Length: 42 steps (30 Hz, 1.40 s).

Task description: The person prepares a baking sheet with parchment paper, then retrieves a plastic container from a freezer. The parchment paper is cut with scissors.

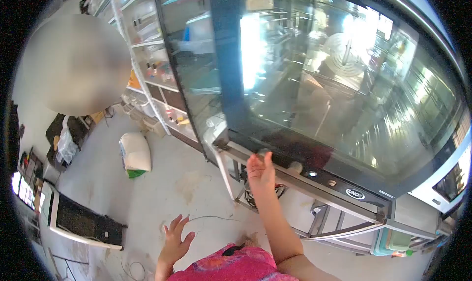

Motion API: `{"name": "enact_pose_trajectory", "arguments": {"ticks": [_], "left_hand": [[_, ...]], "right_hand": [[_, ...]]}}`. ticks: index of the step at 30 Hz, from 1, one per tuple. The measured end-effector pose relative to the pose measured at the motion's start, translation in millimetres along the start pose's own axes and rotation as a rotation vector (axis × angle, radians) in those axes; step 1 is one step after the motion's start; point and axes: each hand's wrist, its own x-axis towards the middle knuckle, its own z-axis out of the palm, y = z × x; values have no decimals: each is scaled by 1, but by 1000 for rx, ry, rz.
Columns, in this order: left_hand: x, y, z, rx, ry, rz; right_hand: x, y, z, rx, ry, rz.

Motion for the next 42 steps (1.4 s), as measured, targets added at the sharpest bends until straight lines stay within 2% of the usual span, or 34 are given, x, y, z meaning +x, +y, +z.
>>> {"name": "enact_pose_trajectory", "arguments": {"ticks": [2, 4, 5, 6, 8, 9, 11, 12, 14, 15, 16, 18, 19, 21, 28, 32, 34, 35, 38, 42], "left_hand": [[-17, -16, -10, -2, 37, -27], [-43, -36, -22, 1, 104, -101], [-57, -45, -28, 18, 106, -125], [-72, -53, -35, 33, 108, -154], [-106, -70, -48, 58, 179, -279], [-125, -80, -55, 59, 178, -307], [-164, -99, -67, 46, 194, -367], [-184, -108, -71, 35, 233, -434], [-226, -129, -78, 61, 288, -504], [-247, -139, -82, 75, 302, -553], [-269, -150, -84, 67, 336, -606], [-310, -167, -88, 72, 371, -715], [-330, -174, -90, 59, 395, -761], [-370, -182, -96, 37, 482, -911], [-443, -219, -104, -86, 694, -1147], [-448, -255, -134, -108, 758, -1205], [-451, -283, -151, -98, 787, -1169], [-451, -298, -162, -97, 897, -1157], [-460, -352, -199, -114, 998, -1112], [-465, -414, -274, -92, 1182, -1102]], "right_hand": [[8, 9, -25, -65, -94, -6], [-29, 33, -3, -99, 112, 137], [-50, 50, -7, -158, -50, 227], [-71, 77, -12, -180, -70, 306], [-115, 129, -21, -537, -327, 518], [-141, 154, -23, -556, -357, 603], [-202, 198, -27, -1230, -1040, 642], [-232, 215, -21, -1225, -1093, 709], [-287, 245, -11, -1540, -1487, 493], [-303, 260, -15, -1543, -1582, 420], [-317, 275, -18, -1519, -1640, 461], [-339, 299, -21, -1646, -1817, 257], [-349, 313, -23, -1626, -1880, 240], [-371, 337, -23, -1594, -1968, 292], [-448, 434, -14, -1505, -2308, 392], [-481, 501, -14, -1436, -2433, 452], [-493, 541, -16, -1405, -2472, 468], [-498, 563, -16, -1395, -2496, 480], [-515, 632, -10, -1357, -2545, 519], [-545, 728, 27, -1318, -2624, 467]]}}
